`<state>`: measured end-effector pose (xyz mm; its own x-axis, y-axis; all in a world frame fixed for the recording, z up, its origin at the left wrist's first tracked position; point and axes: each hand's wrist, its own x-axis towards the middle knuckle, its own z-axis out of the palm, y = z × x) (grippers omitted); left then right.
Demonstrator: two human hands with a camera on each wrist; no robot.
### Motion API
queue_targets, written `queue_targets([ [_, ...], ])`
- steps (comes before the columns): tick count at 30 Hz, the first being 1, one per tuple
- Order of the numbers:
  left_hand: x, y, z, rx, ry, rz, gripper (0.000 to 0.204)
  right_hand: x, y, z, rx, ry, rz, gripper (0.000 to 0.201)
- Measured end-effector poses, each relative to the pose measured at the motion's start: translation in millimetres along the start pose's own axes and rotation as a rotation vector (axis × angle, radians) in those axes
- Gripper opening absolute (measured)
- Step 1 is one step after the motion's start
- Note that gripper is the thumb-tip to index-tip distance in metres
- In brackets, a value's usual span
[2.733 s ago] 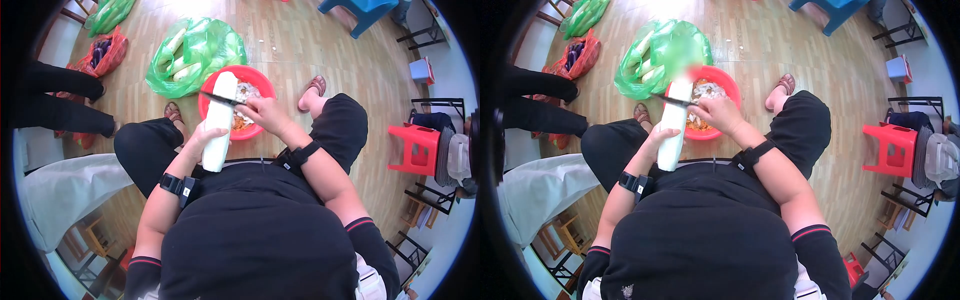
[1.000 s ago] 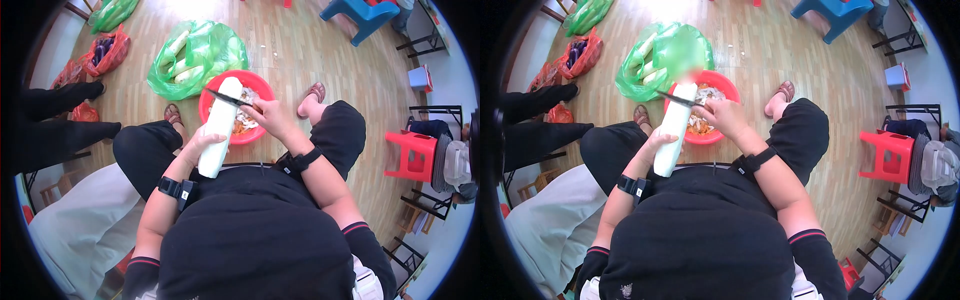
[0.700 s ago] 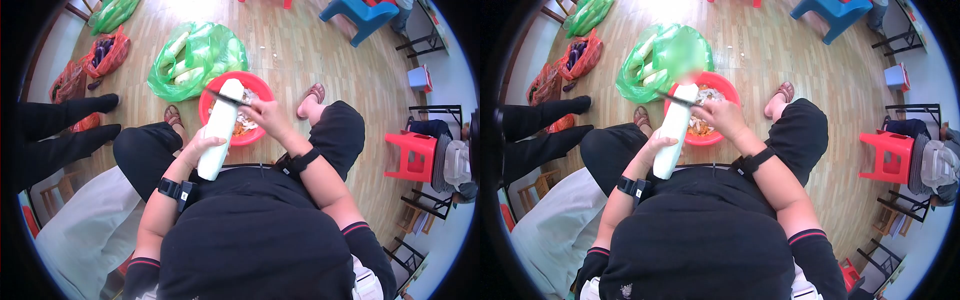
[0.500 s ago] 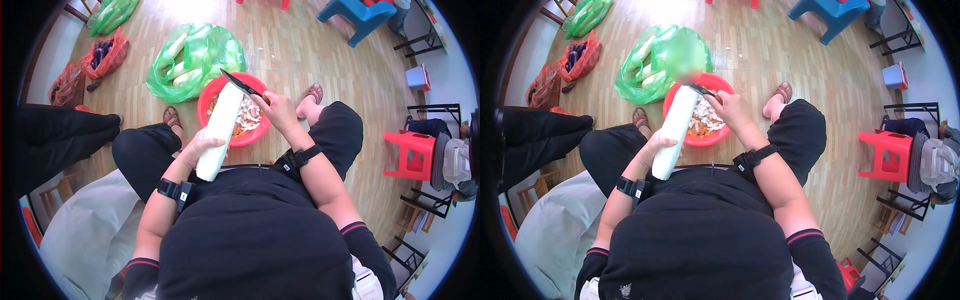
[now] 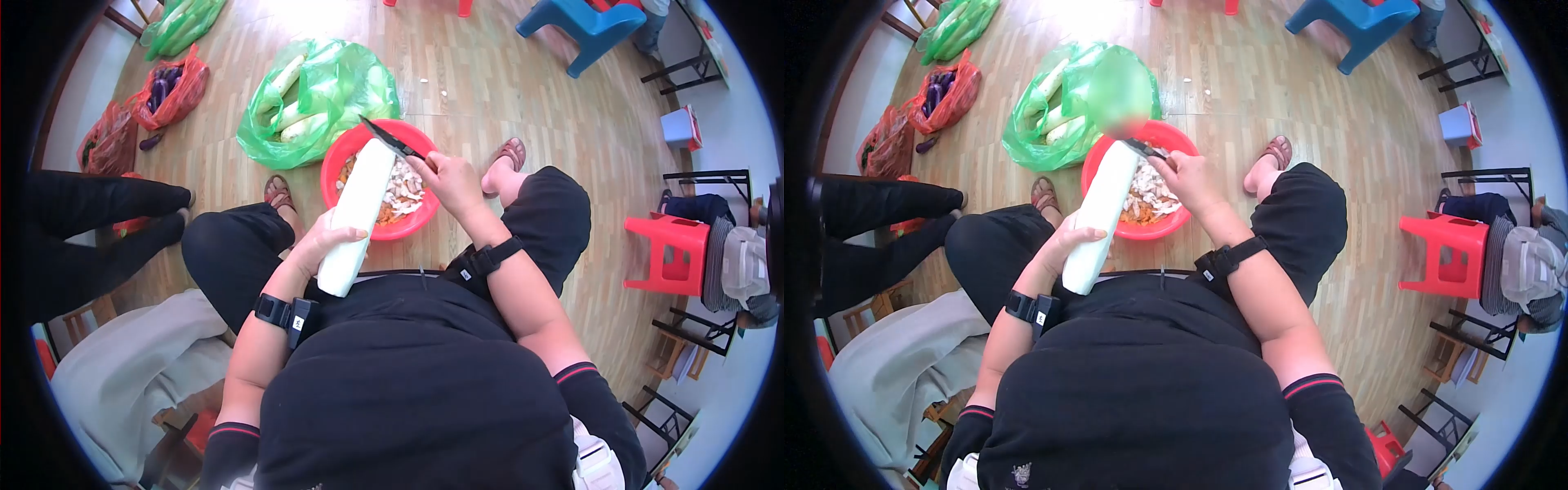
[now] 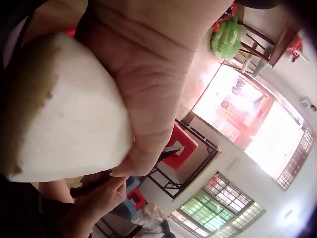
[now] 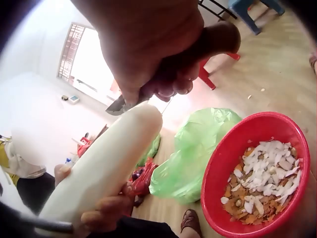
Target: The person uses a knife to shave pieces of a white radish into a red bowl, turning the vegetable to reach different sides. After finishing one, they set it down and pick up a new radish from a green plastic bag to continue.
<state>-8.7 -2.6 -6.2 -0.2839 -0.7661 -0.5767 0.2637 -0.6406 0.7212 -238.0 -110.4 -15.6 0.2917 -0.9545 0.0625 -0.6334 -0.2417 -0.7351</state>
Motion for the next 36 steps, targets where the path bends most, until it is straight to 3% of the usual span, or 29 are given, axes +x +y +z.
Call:
queue_targets([
  [5, -1, 5, -1, 0.118, -0.017, -0.073, 0.064, -2, -2, -3, -0.032, -0.044, 0.055, 0.043],
  [8, 2, 3, -3, 0.193, 0.015, -0.006, 0.064, -9, -18, -3, -0.006, -0.131, 0.016, 0.042],
  [9, 1, 4, -1, 0.192, 0.016, -0.006, 0.064, -9, -23, -3, -0.134, -0.205, 0.016, 0.042],
  [12, 0, 7, 1, 0.268, 0.039, 0.021, 0.064, -10, -21, 3, -0.167, -0.227, -0.001, 0.043],
  [19, 4, -2, -6, 0.399, 0.042, 0.079, 0.061, 3, 16, 1, -0.206, -0.095, 0.154, 0.043],
  [22, 8, -5, -10, 0.414, 0.051, 0.091, 0.06, -2, 9, 4, -0.215, -0.043, 0.071, 0.043],
  [28, 8, -9, -12, 0.503, 0.083, 0.098, 0.061, -8, -5, 12, -0.224, -0.223, 0.069, 0.044],
  [36, 9, -12, -15, 0.554, 0.125, 0.075, 0.062, 0, 19, 8, -0.221, -0.135, 0.105, 0.047],
])
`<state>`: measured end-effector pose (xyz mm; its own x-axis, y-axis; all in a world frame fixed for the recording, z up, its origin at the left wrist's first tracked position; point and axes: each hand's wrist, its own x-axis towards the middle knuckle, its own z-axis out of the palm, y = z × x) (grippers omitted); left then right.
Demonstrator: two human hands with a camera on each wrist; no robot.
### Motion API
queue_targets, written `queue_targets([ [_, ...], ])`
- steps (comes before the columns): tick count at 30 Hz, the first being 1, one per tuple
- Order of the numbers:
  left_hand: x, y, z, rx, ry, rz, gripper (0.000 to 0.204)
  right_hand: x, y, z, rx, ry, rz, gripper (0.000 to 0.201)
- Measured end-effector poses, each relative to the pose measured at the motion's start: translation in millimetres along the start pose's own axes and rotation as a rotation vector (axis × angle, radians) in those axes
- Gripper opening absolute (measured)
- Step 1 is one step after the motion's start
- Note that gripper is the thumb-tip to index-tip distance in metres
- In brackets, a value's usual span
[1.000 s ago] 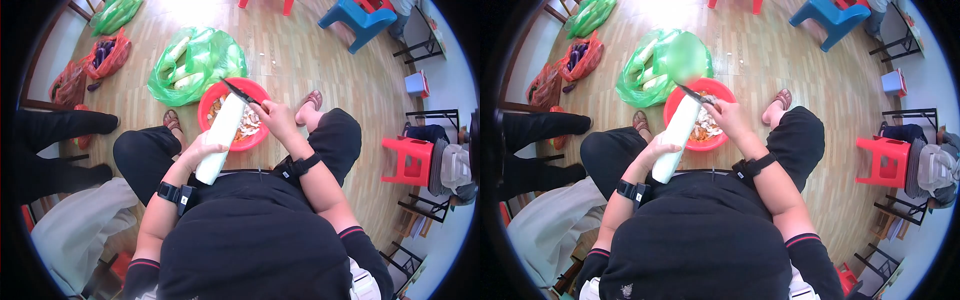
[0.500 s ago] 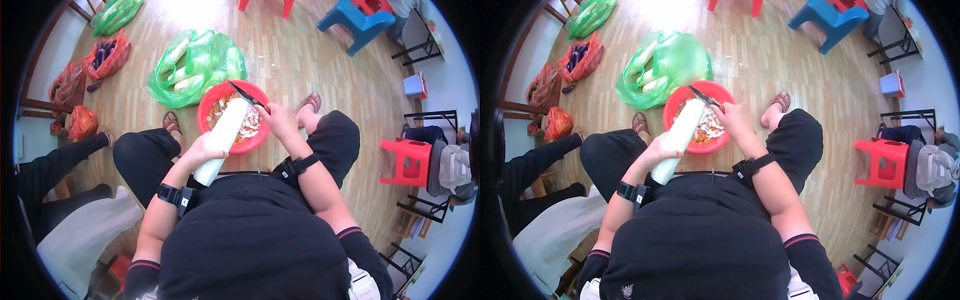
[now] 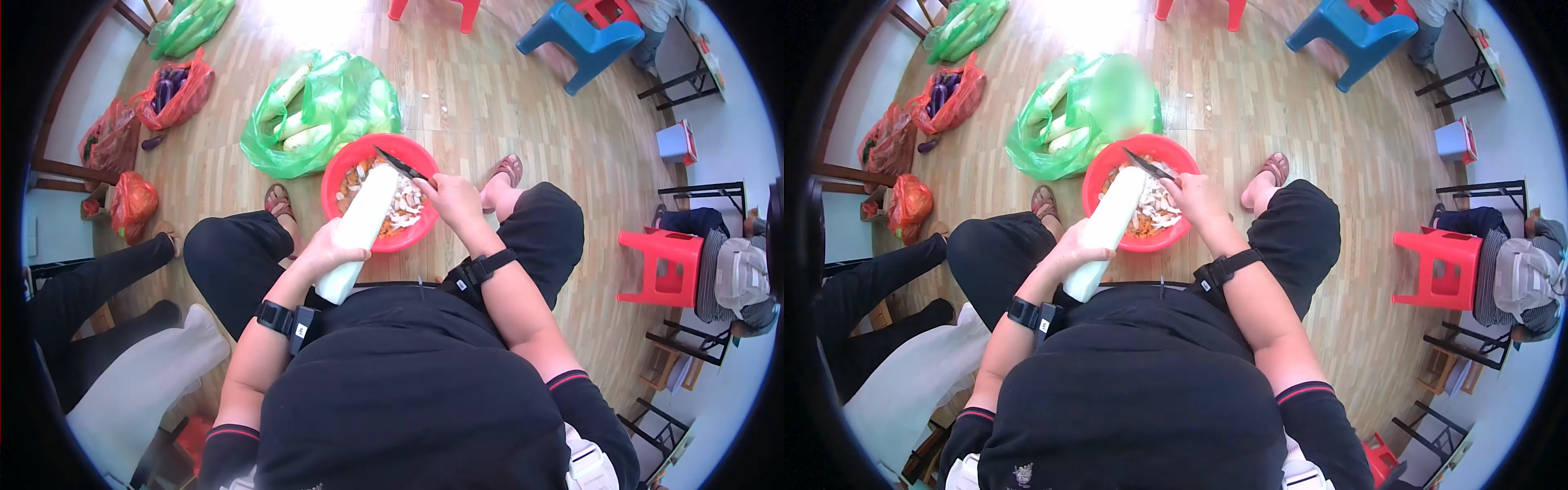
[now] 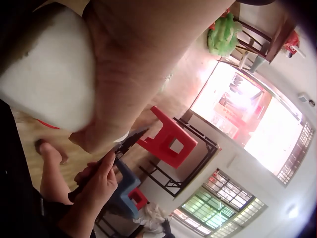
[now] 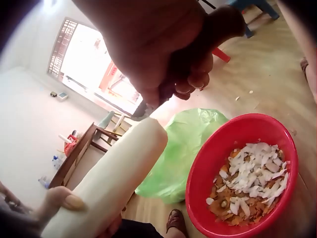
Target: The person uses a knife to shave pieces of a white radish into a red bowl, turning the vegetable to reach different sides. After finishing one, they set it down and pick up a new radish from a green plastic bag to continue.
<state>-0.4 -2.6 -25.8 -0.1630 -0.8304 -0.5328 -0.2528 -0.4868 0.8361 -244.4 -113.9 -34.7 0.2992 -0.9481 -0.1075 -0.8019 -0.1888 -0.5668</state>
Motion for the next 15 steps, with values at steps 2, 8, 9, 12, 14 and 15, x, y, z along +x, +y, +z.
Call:
queue_targets([
  [2, 0, 2, 1, -0.028, -0.005, 0.05, 0.061, 2, 5, 2, -0.001, 0.013, 0.029, 0.048],
  [8, 0, 3, 2, -0.058, -0.008, 0.028, 0.061, -7, -20, -6, 0.145, -0.036, -0.021, 0.046],
  [9, 0, 2, 2, -0.056, -0.009, 0.026, 0.061, -7, -22, -6, 0.146, -0.059, -0.006, 0.047],
  [12, -1, 0, 3, -0.057, -0.026, 0.038, 0.06, -1, -8, 2, 0.136, -0.02, 0.009, 0.048],
  [14, -1, 2, 2, -0.084, -0.042, 0.046, 0.062, 5, 13, 11, -0.035, 0.053, 0.031, 0.049],
  [15, -2, 4, 2, -0.079, -0.047, 0.049, 0.062, 4, 14, 8, -0.003, 0.052, 0.064, 0.049],
])
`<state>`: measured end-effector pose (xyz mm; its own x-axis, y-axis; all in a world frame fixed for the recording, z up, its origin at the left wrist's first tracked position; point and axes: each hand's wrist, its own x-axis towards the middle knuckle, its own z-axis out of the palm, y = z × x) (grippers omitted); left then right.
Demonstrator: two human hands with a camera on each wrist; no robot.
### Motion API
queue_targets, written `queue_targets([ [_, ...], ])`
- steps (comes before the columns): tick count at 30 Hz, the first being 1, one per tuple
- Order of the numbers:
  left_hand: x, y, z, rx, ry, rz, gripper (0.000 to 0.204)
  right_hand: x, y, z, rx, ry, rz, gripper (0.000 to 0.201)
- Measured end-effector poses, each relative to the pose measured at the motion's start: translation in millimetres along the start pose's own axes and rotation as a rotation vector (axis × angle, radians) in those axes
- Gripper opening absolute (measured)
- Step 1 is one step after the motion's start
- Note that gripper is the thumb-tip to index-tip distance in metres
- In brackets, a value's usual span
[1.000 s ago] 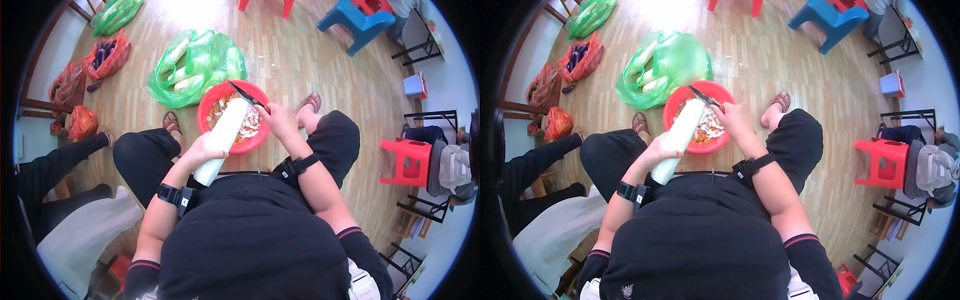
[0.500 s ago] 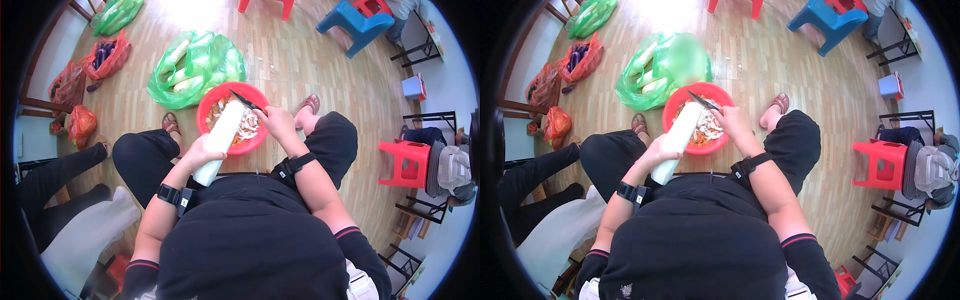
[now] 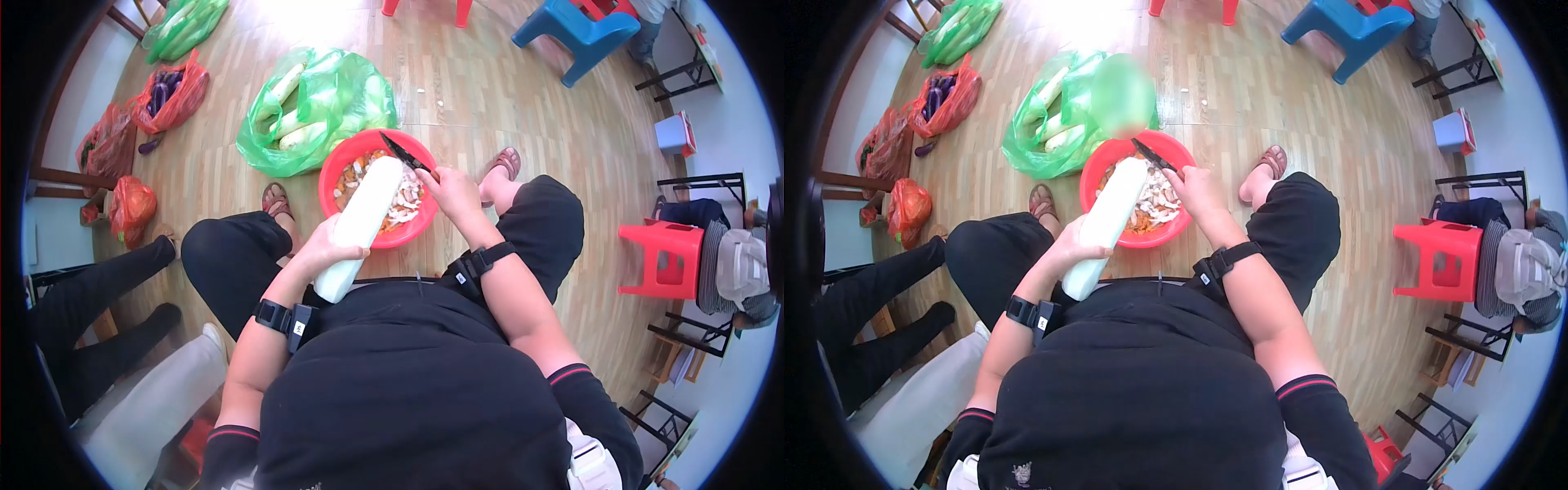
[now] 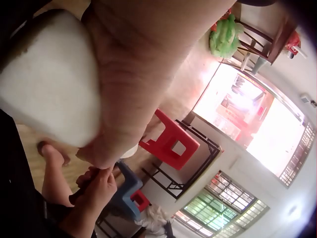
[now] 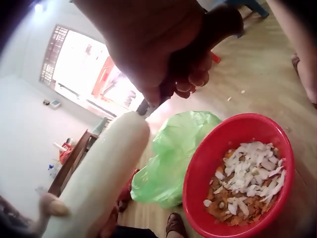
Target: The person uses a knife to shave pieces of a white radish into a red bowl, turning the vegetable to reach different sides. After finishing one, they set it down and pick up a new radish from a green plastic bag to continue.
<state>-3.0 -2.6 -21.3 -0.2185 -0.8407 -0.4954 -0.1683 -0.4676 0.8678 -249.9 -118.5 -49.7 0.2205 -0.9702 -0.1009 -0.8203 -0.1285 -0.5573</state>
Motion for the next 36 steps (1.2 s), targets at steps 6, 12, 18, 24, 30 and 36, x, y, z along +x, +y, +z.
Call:
queue_targets([
  [6, -2, 5, 1, -0.208, -0.029, -0.014, 0.065, -8, -24, -11, 0.198, 0.03, -0.034, 0.047],
  [12, -2, 3, 1, -0.21, -0.014, 0.004, 0.065, -12, -25, 0, 0.412, -0.062, 0.008, 0.047],
  [18, -8, 14, 0, -0.359, -0.064, -0.031, 0.068, -3, -18, -15, 0.29, -0.108, 0.115, 0.044],
  [24, -5, 7, -1, -0.615, -0.125, -0.084, 0.058, -12, -31, -9, 0.665, -0.15, 0.013, 0.043],
  [30, -8, 9, 2, -0.643, -0.172, -0.086, 0.057, -11, -33, -14, 0.39, -0.002, -0.055, 0.043],
  [36, -9, 11, 5, -0.646, -0.176, -0.02, 0.057, -10, -28, -18, 0.51, -0.065, 0.056, 0.043],
])
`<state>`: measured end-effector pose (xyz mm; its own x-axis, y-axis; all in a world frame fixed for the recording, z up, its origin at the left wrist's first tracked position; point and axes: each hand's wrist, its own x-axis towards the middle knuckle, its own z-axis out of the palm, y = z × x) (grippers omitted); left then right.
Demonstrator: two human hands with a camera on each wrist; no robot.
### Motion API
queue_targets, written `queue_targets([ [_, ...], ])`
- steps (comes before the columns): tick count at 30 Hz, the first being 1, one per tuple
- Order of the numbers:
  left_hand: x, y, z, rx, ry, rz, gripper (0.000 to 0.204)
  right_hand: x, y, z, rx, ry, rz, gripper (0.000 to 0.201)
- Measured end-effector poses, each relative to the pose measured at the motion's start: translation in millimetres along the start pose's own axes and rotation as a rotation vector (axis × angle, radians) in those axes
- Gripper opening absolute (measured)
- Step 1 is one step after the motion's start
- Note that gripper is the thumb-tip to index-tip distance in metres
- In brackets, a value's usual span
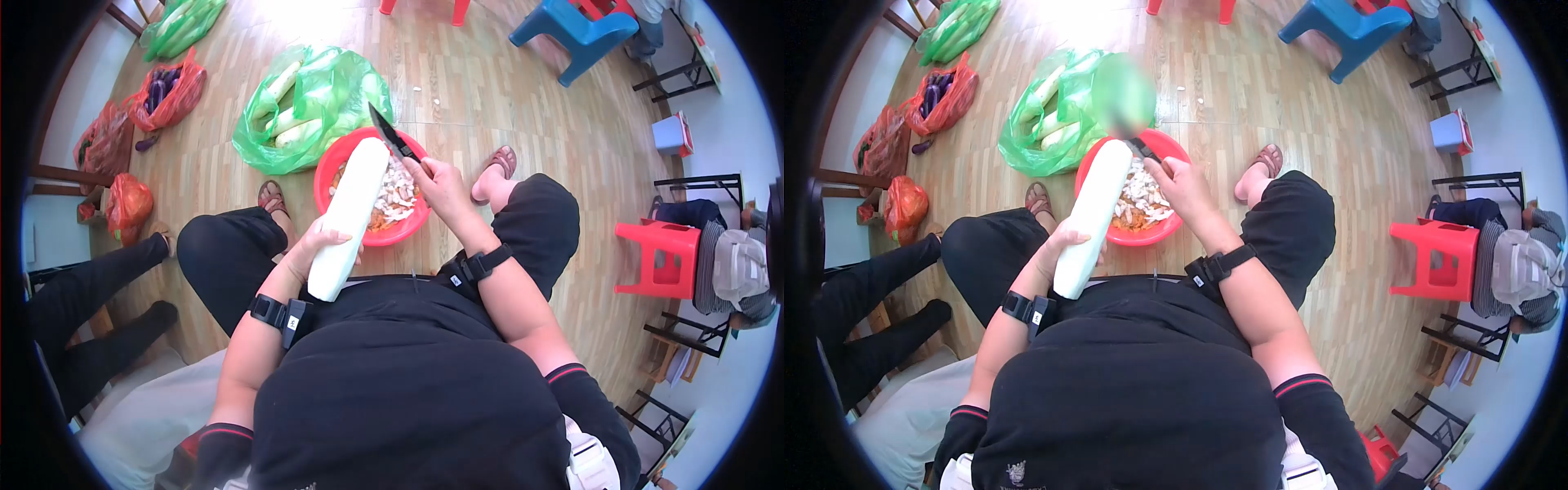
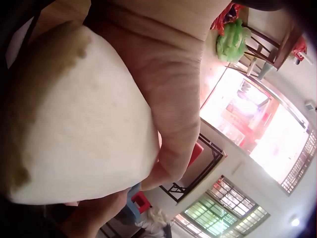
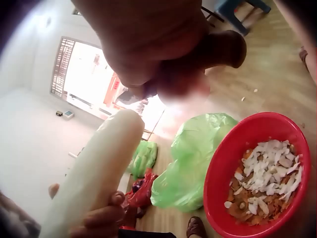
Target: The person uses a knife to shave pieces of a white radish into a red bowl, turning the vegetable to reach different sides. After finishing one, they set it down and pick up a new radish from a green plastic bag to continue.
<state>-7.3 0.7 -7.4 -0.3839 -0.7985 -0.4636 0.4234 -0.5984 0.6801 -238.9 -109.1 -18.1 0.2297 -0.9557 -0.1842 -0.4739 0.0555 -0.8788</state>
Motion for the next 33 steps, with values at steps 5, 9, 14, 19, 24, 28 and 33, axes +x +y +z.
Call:
queue_targets([
  [5, 5, -9, -16, -0.048, 0.068, -0.052, 0.054, -14, -2, 19, 0.044, -0.152, -0.201, 0.044],
  [9, -1, -3, -7, -0.141, 0.167, -0.039, 0.053, -26, -19, 24, -0.056, -0.297, -0.287, 0.047],
  [14, -2, -3, -11, -0.162, 0.098, -0.03, 0.05, -30, -19, 32, -0.094, -0.365, -0.319, 0.047],
  [19, -1, -7, -15, -0.195, 0.015, -0.064, 0.053, -24, -15, 28, -0.194, -0.267, -0.347, 0.047],
  [24, -2, -5, -12, -0.183, -0.037, -0.063, 0.056, -18, -15, 20, -0.182, -0.181, -0.283, 0.047],
  [28, 0, -6, -11, -0.169, -0.018, -0.041, 0.056, -33, -26, 27, -0.164, -0.272, -0.358, 0.045],
  [33, -2, -5, -11, -0.152, 0.017, -0.048, 0.057, -32, -22, 29, -0.17, -0.269, -0.352, 0.045],
])
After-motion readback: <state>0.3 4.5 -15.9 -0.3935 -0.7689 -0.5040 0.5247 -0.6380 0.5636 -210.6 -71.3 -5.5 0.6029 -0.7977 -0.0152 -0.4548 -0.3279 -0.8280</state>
